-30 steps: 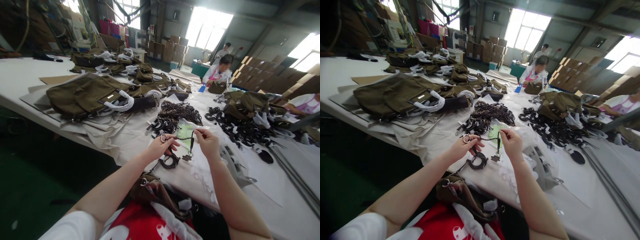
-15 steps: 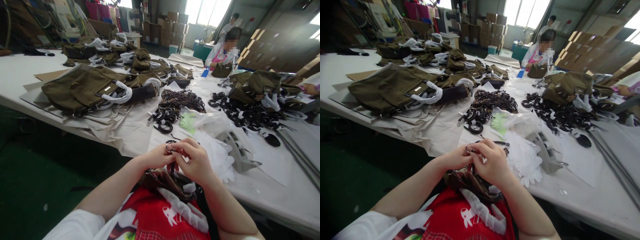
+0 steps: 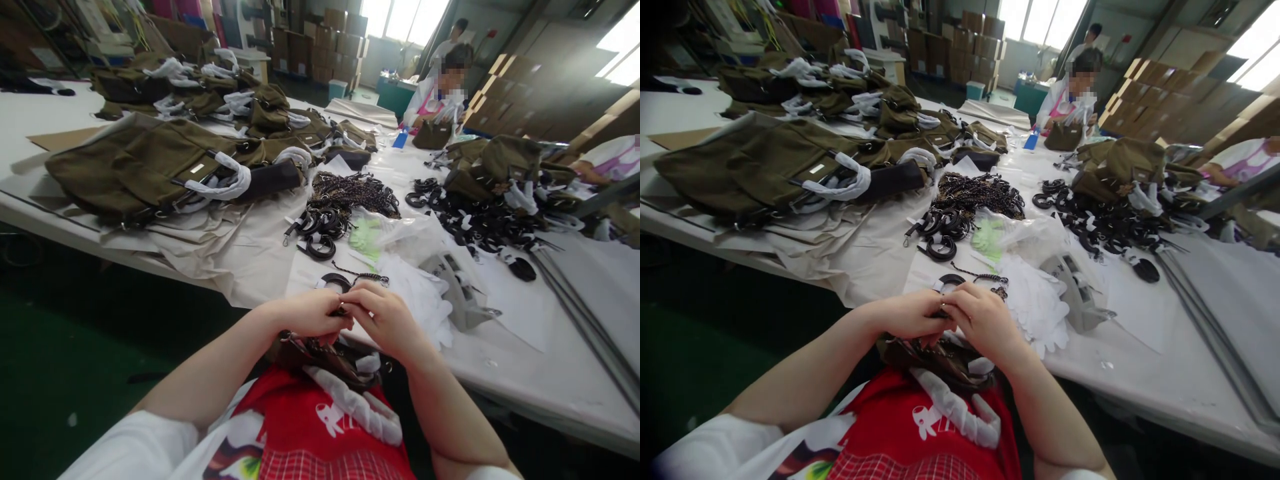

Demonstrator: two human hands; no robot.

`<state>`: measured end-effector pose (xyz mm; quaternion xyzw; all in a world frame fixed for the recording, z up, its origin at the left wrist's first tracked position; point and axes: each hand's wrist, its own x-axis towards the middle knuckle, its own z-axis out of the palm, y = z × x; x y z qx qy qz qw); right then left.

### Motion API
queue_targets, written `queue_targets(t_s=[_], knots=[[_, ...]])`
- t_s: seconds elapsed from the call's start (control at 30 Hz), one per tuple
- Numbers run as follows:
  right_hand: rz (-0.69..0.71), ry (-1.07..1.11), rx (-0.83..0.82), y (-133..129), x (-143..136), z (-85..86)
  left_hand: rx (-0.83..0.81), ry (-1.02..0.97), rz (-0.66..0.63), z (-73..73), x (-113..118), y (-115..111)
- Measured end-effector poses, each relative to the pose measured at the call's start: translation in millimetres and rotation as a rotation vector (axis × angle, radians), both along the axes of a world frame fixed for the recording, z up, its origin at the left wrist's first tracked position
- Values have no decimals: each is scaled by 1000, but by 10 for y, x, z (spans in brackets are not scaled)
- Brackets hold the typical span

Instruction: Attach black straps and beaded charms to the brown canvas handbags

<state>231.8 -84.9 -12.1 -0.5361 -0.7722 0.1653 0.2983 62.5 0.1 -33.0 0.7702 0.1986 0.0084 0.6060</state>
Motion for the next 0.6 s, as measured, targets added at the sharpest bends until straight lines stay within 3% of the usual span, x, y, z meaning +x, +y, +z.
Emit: queue_targets(t_s=[0.17, 0.4, 0.5, 0.6], knots=[[-133, 251, -149, -5, 121, -169, 15, -7, 8, 107, -3, 78], [-86, 1092, -653, -46, 17, -482, 244, -25, 70, 37, -29, 81], [-31, 1286, -698, -70, -41, -544, 388, -162, 175, 17, -76, 98], [-28, 1310, -701, -78, -57, -567, 498, -309, 202, 48, -100, 117]])
